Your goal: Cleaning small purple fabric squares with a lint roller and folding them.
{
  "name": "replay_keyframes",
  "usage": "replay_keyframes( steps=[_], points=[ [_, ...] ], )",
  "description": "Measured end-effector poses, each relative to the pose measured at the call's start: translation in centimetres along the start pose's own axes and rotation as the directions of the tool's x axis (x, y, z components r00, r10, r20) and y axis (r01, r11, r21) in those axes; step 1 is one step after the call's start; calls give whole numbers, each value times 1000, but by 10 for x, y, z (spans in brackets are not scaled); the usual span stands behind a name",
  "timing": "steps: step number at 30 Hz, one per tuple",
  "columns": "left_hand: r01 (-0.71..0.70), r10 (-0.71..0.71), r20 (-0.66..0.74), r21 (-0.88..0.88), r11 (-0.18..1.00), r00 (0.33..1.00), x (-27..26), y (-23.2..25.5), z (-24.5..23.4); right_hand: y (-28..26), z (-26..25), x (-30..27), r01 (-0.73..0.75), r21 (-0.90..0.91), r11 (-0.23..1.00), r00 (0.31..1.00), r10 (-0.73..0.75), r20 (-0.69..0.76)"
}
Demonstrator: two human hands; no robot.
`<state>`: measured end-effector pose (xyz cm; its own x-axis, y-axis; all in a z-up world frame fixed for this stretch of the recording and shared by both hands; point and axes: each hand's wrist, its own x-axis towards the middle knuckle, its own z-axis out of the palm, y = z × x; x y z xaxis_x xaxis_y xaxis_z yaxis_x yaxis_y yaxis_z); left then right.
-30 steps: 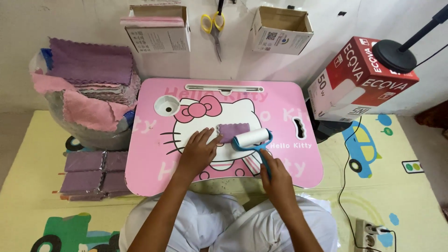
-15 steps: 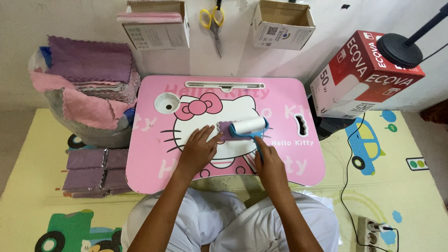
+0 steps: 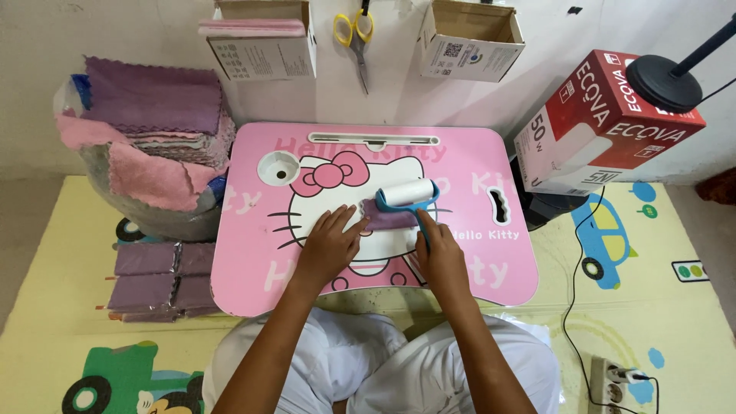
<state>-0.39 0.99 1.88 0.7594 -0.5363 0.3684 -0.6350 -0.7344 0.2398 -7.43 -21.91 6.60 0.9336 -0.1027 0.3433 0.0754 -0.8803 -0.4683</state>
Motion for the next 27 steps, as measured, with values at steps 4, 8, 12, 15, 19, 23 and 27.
replay_keyframes(
  steps=[4, 8, 12, 15, 19, 23, 27],
  points=[
    [-18, 18, -23, 0, 1000, 1000, 0, -3, 4, 2, -6, -14, -17, 51, 999, 1000, 17, 3],
    [-28, 29, -49, 22, 999, 998, -1, -7, 13, 2, -16, -45, -20, 46, 999, 1000, 20, -13],
    [-24, 24, -58, -6, 1000, 998, -4, -10, 21, -8, -18, -61, -3, 49, 999, 1000, 2, 4],
    [7, -8, -91, -12, 1000, 996, -4, -7, 17, -2, 1, -50, 31, 23, 999, 999, -32, 18],
    [39, -36, -111, 26, 999, 993, -6, -5, 14, -12, 11, -22, 60, 12, 998, 998, -60, 0],
    [41, -40, -104, 14, 999, 994, -6, -3, 10, -18, 13, -8, 78, -26, 997, 997, -78, 1],
    [24, -21, -112, 24, 999, 993, -7, -6, 14, -21, 1, -25, 63, -3, 998, 998, -63, 19]
  ],
)
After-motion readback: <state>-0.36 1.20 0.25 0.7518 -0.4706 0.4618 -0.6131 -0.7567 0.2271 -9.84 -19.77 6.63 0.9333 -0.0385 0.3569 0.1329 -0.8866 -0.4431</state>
